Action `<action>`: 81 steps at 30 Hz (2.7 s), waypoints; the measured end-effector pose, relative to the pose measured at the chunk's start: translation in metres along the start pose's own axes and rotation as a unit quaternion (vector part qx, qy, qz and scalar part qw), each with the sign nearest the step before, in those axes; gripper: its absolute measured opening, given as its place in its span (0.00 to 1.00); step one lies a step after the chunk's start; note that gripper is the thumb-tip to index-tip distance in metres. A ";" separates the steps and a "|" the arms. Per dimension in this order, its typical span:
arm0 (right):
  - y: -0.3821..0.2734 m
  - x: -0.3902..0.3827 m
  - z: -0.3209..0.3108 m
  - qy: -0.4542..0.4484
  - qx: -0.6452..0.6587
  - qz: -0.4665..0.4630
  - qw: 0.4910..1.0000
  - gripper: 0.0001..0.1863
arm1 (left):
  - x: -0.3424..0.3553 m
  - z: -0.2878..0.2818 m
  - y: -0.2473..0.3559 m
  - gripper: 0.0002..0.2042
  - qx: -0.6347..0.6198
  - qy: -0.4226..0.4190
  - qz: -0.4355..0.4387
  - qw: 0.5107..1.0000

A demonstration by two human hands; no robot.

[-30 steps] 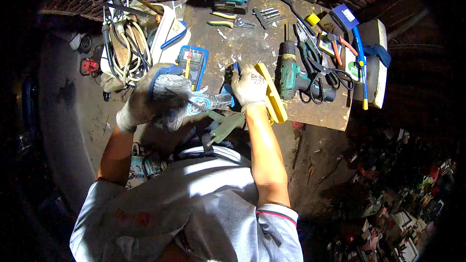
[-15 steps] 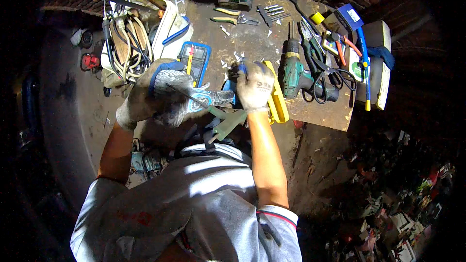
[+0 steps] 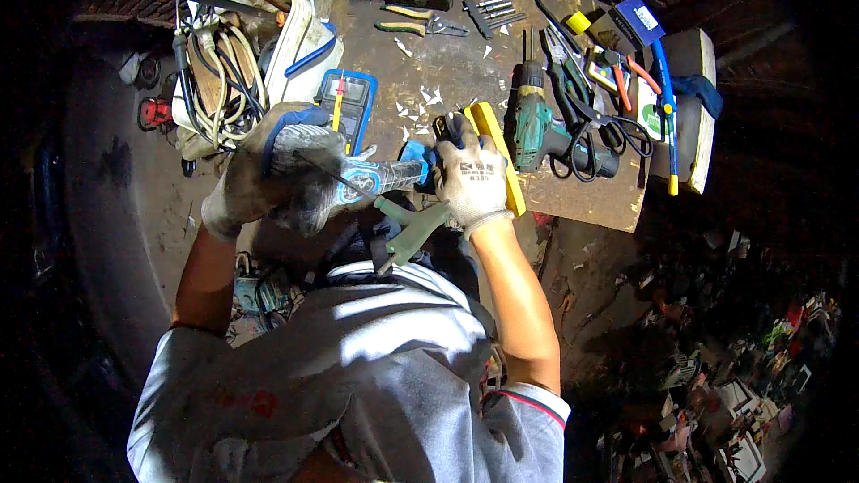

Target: The person disassembles a handheld power tool, likely a jigsaw, on a cluttered workbench. They use a screwdriver to remove screws and separate the casing, then use a multimeter to test internal components. The person also uses a brush to clean the device's interior and continues to manipulate the internal parts with their hands.

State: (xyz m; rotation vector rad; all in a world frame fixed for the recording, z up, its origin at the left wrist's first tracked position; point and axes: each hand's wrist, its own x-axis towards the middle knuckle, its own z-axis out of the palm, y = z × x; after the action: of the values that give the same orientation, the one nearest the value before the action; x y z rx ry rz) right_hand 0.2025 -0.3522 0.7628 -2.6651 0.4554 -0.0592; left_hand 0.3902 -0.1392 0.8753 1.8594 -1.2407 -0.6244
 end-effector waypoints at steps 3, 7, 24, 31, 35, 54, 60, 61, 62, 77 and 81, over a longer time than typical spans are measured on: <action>0.001 -0.023 -0.001 0.079 0.064 0.039 0.994 0.14 | -0.004 0.000 -0.003 0.23 -0.026 0.018 -0.006 0.999; 0.011 -0.025 -0.015 0.085 0.282 0.169 0.941 0.14 | -0.010 0.004 -0.002 0.23 -0.047 0.053 -0.022 0.997; 0.008 0.008 0.011 -0.159 -0.083 0.241 0.954 0.25 | -0.028 0.000 -0.021 0.32 0.047 -0.005 -0.004 0.999; 0.009 -0.006 -0.003 -0.174 -0.107 0.211 0.956 0.24 | -0.026 -0.001 -0.017 0.33 -0.022 -0.003 -0.055 0.998; 0.010 -0.012 0.009 -0.150 -0.124 0.187 0.963 0.18 | -0.028 -0.003 -0.016 0.31 -0.111 -0.002 -0.049 0.993; 0.064 0.007 -0.054 0.062 0.457 0.226 0.858 0.13 | -0.030 0.001 -0.028 0.31 -0.014 0.015 -0.014 1.000; 0.041 0.048 -0.032 -0.020 0.347 0.172 0.922 0.12 | -0.025 0.000 -0.016 0.40 -0.070 0.007 -0.054 0.996; 0.044 0.052 -0.022 -0.039 0.314 0.167 0.934 0.11 | -0.025 0.000 -0.018 0.40 -0.050 0.004 -0.055 0.997; 0.047 0.058 -0.016 -0.045 0.235 0.117 0.964 0.12 | -0.026 0.000 -0.019 0.41 -0.029 0.002 -0.057 0.998; 0.045 0.064 0.018 -0.061 -0.037 0.057 0.996 0.15 | -0.042 0.003 -0.038 0.44 0.018 -0.014 -0.031 0.999; 0.051 0.058 0.018 -0.070 -0.081 0.010 0.994 0.21 | -0.045 0.004 -0.042 0.44 0.047 0.004 0.001 0.999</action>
State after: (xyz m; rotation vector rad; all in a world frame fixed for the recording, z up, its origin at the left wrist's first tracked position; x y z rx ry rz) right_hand 0.2436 -0.4072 0.7226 -2.7988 0.4592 0.1771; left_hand 0.3911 -0.0906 0.8374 1.9357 -1.2843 -0.5655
